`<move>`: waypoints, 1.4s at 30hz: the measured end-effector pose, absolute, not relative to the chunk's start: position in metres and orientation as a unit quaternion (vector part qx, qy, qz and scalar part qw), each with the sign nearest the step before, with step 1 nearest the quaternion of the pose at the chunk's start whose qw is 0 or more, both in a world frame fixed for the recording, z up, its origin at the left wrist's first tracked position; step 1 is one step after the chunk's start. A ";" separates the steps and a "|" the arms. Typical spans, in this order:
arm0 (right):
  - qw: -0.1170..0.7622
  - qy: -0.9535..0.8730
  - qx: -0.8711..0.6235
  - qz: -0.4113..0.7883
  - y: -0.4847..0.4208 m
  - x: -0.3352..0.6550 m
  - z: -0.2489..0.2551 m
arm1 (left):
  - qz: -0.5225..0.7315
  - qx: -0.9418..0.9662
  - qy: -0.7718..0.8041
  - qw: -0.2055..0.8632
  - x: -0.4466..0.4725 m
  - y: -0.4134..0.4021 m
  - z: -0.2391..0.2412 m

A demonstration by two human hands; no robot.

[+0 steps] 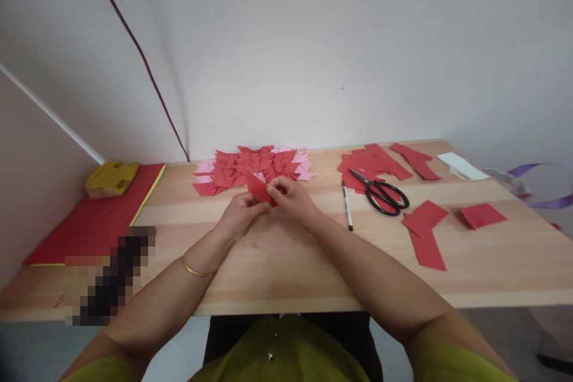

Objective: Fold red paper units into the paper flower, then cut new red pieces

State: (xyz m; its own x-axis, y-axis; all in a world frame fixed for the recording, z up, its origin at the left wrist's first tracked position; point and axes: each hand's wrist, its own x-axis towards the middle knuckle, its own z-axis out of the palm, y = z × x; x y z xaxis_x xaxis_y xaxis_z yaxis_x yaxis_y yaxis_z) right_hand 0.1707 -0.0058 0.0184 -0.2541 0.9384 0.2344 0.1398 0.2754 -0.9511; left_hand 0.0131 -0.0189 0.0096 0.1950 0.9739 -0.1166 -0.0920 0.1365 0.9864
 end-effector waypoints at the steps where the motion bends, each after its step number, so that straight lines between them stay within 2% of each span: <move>1: 0.453 -0.658 -0.408 0.442 -0.006 0.171 0.019 | 0.441 0.488 0.457 0.599 0.013 -0.019 0.007; 8: 0.447 -0.666 -0.414 0.431 -0.006 0.171 0.020 | 0.440 0.507 0.473 0.570 0.012 -0.018 0.000; 15: 0.424 -0.666 -0.410 0.456 -0.003 0.174 0.021 | 0.474 0.425 0.417 0.649 0.010 -0.016 0.008; 29: 0.422 -0.640 -0.431 0.475 0.000 0.178 0.016 | 0.497 0.424 0.451 0.608 0.007 -0.013 0.008; 37: 0.405 -0.683 -0.422 0.437 -0.004 0.176 0.025 | 0.495 0.433 0.451 0.604 0.008 -0.013 0.007; 42: 0.407 -0.689 -0.425 0.423 -0.005 0.173 0.021 | 0.480 0.473 0.478 0.563 0.007 -0.014 0.005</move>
